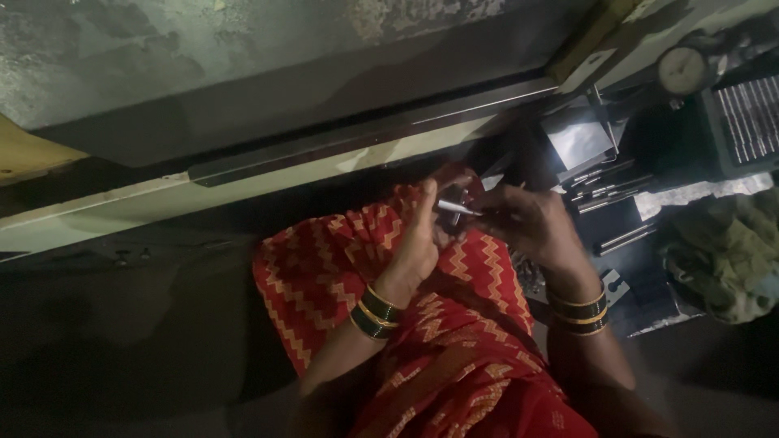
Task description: The person uses a metal rod to clean the cavities of a metal mold, then wipes the rod with a cloth. The person repeats this process for multiple cavities.
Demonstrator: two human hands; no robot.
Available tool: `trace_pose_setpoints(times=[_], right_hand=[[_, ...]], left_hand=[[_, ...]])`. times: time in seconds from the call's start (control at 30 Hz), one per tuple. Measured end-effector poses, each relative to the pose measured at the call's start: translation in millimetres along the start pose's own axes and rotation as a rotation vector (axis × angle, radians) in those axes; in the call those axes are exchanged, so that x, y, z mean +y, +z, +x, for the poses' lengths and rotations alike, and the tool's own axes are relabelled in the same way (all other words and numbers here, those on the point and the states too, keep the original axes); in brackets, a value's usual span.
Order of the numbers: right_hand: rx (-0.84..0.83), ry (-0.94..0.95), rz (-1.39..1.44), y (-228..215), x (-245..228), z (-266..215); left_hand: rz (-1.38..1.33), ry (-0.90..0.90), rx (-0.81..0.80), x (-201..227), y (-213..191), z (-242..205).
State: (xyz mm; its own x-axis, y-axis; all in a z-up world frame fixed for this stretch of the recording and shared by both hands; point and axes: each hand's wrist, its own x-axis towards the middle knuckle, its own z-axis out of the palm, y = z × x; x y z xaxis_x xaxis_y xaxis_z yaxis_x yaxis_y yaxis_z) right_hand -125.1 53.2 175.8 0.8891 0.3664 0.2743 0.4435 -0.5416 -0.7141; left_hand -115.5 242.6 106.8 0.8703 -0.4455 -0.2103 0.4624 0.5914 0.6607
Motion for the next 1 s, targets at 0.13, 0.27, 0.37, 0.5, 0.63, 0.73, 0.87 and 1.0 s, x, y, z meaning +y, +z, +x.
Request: trace_pose_setpoints(times=[0.13,0.27,0.37,0.5,0.63,0.73,0.87,1.0], right_hand=[[-0.004,0.027,0.061,5,-1,-4],[-0.029,0.094,0.015,8,-4,-6],[-0.030,0.099,0.014,11,-3,-5],[-0.072,0.104,-0.040,17,2,-3],[-0.060,0.104,0.025,19,7,-9],[-0.068,0.068,0.132,19,13,-10],[-0.079,0.106,0.104,22,18,-11],[-0.094,0.079,0.286,24,18,-13]], left_hand=[[0.266,0.025,0.033,7,8,-4],[0.467,-0.045,0.117,2,6,0],[0.470,-0.047,0.113,-4,2,4],[0.511,0.035,0.104,-6,-5,2],[0.547,0.107,0.055,-4,-10,3],[0.442,-0.017,0.049,-3,-10,4],[0.546,-0.007,-0.013,-4,-8,4],[0.494,-0.058,0.012,-5,-12,0]])
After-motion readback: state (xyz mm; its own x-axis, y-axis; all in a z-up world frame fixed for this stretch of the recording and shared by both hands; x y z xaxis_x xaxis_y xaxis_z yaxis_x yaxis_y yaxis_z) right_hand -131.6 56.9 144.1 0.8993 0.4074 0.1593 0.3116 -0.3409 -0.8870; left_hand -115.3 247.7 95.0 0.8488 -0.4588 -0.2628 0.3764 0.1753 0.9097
